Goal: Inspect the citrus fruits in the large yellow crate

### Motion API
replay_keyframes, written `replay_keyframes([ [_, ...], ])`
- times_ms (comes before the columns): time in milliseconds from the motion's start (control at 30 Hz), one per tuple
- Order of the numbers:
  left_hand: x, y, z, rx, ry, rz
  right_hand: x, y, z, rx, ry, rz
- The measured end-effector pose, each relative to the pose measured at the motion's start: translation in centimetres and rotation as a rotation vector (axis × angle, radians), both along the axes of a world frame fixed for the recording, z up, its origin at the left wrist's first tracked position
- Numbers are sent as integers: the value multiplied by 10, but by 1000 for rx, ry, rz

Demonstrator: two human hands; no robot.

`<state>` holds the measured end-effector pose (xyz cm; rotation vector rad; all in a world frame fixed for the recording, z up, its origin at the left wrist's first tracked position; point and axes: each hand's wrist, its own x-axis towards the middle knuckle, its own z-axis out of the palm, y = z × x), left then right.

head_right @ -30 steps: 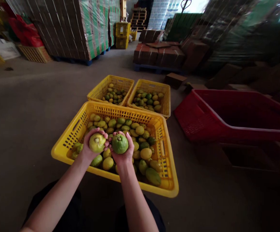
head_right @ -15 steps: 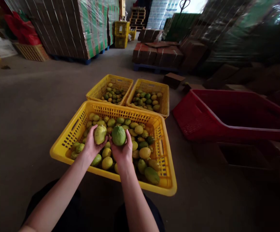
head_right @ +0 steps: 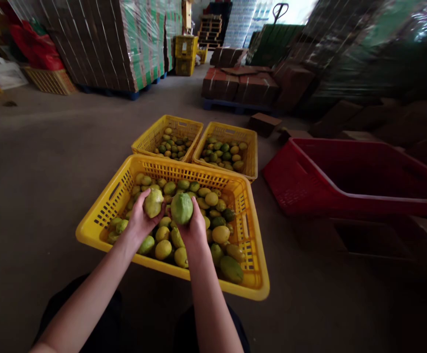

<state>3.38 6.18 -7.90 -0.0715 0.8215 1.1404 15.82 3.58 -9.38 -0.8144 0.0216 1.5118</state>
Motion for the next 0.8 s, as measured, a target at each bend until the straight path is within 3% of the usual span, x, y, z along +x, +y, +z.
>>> replay_keyframes([
  [233,-1,3,5,30,-49,-75,-4,-1,2,11,10,64],
  [467,-2,2,1,-78,-123,7,0,0,-4,-49,77,60],
  [600,-5,2,-2,-102,-218,-16,-2,4,-8,-58,66,7],
  [800,-3,6,-4,-42,-22,61,-8,4,2,-162,-33,-37],
])
